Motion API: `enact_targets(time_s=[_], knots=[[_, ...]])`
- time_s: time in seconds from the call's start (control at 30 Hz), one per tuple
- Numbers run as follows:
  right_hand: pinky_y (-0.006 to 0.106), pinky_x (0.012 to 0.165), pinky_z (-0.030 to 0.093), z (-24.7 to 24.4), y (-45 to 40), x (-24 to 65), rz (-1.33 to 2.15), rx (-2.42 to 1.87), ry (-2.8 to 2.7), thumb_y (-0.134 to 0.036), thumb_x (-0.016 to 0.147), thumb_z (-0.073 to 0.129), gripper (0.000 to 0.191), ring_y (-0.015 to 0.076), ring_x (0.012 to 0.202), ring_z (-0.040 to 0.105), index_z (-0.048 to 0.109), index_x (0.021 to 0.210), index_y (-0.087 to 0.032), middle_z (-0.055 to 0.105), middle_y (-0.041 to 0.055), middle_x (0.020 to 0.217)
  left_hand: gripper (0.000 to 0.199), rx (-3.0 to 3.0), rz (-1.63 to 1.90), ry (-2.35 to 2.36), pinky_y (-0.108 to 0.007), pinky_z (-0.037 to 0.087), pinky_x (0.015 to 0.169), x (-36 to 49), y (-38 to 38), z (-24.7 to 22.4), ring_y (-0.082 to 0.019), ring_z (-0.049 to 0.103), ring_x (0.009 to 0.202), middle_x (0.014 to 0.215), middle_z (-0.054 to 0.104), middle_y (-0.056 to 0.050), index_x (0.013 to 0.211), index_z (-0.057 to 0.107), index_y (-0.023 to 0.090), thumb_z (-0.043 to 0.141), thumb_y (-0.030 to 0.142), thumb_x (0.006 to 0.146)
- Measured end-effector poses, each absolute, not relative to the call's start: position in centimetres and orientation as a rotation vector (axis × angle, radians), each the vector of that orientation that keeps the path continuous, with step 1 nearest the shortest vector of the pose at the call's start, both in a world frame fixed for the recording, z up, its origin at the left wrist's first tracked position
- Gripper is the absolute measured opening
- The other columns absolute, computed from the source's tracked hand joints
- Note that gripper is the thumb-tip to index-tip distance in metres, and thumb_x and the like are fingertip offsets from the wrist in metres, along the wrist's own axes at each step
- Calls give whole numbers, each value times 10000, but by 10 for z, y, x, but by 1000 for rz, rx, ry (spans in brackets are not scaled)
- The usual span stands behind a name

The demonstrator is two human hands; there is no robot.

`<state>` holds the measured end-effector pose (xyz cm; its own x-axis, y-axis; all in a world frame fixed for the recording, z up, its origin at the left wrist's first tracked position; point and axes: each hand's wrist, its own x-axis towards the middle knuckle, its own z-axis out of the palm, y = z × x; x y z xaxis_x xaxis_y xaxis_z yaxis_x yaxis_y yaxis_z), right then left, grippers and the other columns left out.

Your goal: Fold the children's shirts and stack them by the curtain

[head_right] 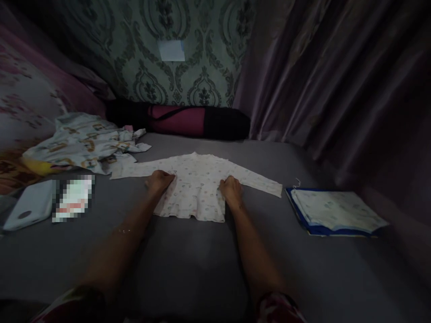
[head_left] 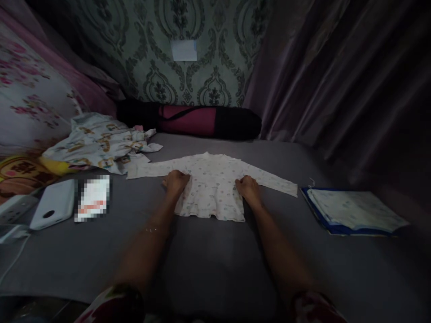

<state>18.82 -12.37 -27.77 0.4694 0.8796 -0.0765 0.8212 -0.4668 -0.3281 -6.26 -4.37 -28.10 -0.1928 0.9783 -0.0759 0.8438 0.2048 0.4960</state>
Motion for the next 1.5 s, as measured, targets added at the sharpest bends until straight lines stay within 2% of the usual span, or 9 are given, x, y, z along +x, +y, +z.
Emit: enact_targets(time_s=[0.3,0.67,0.83,0.97,1.07,1.2,1.33,1.4,1.5], knots=[[312,815,457,-274,-126,188,328,-2463,-1487,-365,914,456,327,271,1045,643,677,1026,-151,694,158,1085,283,1755,465,2080,-432,414,914,-65,-39,-285,-345,600,1080,1010,720,-142,908,742,176,593,379,777],[285,781,454,-282,-125,204,304,-2458,-1506,-389,913,477,334,251,1020,650,702,994,-155,711,144,1045,333,2125,413,2211,-435,413,906,-80,-44,-285,-342,544,1104,1126,643,-171,1018,716,174,485,354,858],[261,749,446,-276,-134,202,359,-2404,-1557,-421,941,438,380,234,1001,658,702,982,-150,722,132,1019,415,2077,376,2102,-353,454,815,-92,-41,-293,-309,624,992,971,699,-157,942,717,160,482,492,860],[280,756,450,-274,-154,194,342,-2442,-1633,-435,921,474,383,258,1006,654,689,1021,-134,707,160,1062,372,2029,317,1926,-285,440,643,-104,-53,-292,-244,654,794,754,692,-90,774,699,173,500,479,845],[311,750,455,-273,-176,184,386,-2478,-1676,-459,909,467,396,284,980,658,696,982,-144,705,170,1047,340,1996,246,1825,-251,398,565,-110,-73,-288,-192,627,706,705,670,-47,762,669,168,510,457,842],[305,695,438,-268,-203,170,473,-2470,-1725,-424,900,455,348,270,896,663,694,925,-173,711,144,977,309,2064,220,1793,-248,374,574,-111,-98,-287,-179,609,706,733,668,-38,787,663,175,540,455,830],[281,651,394,-265,-218,164,495,-2413,-1738,-375,909,435,317,235,845,651,666,943,-160,699,128,942,331,2170,197,1769,-255,362,614,-107,-112,-289,-190,598,737,686,642,-44,689,639,174,515,434,851],[269,653,376,-266,-220,164,479,-2389,-1732,-367,921,431,308,224,858,642,647,957,-150,690,122,937,321,2174,242,1746,-255,351,610,-106,-115,-289,-181,580,718,675,623,-41,674,614,166,509,408,856],[251,671,370,-270,-221,166,487,-2335,-1688,-341,922,458,283,210,886,628,611,1044,-136,679,111,948,247,2096,416,1732,-251,337,583,-105,-118,-290,-163,553,686,711,605,-29,753,594,155,519,370,848]])
